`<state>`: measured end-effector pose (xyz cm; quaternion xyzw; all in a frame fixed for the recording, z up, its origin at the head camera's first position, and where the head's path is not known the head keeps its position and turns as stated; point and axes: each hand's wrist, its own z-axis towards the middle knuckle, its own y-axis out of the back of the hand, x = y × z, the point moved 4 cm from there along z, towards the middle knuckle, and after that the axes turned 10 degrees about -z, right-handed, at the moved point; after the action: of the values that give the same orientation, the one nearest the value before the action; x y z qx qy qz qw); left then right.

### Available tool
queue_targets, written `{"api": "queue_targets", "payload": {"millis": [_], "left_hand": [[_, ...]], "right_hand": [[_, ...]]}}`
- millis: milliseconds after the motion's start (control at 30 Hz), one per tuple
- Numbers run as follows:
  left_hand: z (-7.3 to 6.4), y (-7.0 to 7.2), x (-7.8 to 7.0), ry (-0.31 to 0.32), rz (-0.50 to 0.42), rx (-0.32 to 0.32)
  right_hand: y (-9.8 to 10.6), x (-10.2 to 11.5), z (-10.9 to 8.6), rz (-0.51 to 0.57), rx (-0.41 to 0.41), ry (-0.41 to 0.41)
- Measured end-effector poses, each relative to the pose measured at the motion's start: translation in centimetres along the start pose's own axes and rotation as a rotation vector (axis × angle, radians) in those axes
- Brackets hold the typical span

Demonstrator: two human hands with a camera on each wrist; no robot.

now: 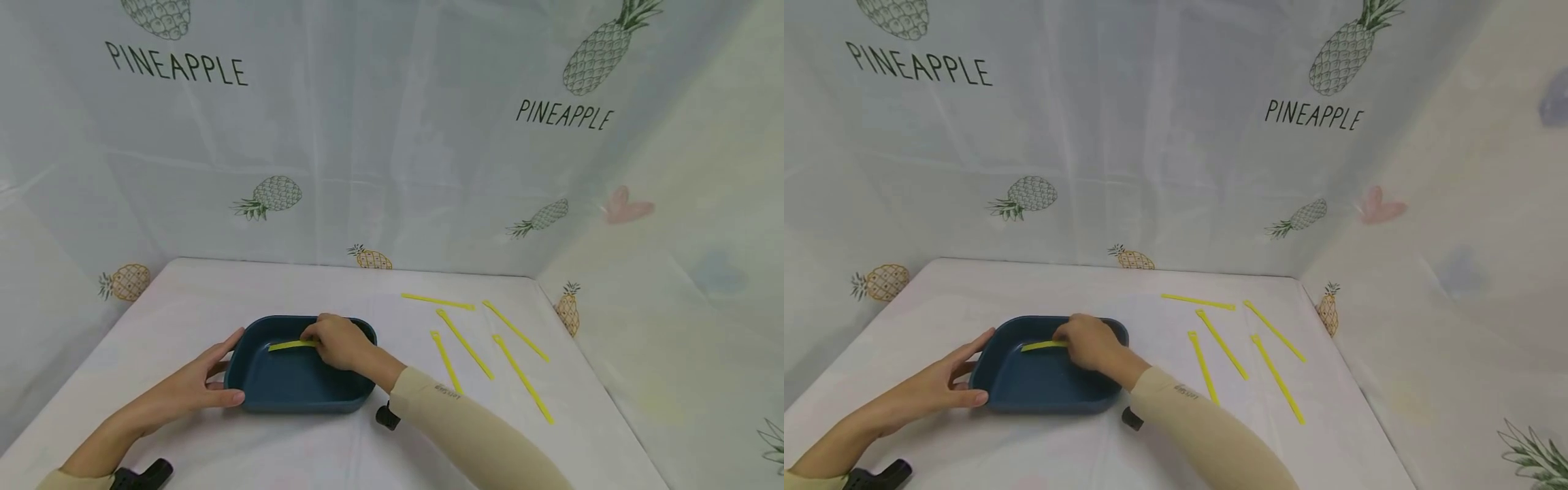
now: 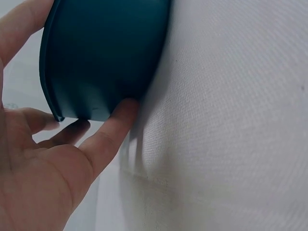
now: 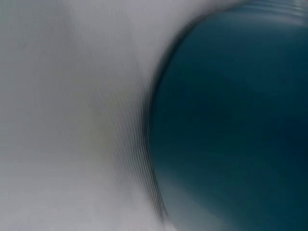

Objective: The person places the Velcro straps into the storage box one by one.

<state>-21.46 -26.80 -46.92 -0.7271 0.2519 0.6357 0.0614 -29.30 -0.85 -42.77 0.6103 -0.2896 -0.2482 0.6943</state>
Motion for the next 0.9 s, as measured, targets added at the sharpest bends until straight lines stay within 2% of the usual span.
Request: {"api": "queue_targets", "payload": {"millis": [233, 600, 900], "left_hand": [[-0.1, 0.2, -0.5, -0.028, 0.017, 0.007], [0.4, 0.3, -0.4, -0.02, 0.006, 0.017], [0.1, 0.2, -0.2, -0.007, 0.022, 0.01]], "right_hand": [[-0.2, 0.6, 0.0, -0.024, -0.01, -0.049], [-0.9, 0.6, -0.1, -0.037, 0.007, -0.074], [-2.1, 0.9, 0.0, -0.094, -0.027, -0.075]]}}
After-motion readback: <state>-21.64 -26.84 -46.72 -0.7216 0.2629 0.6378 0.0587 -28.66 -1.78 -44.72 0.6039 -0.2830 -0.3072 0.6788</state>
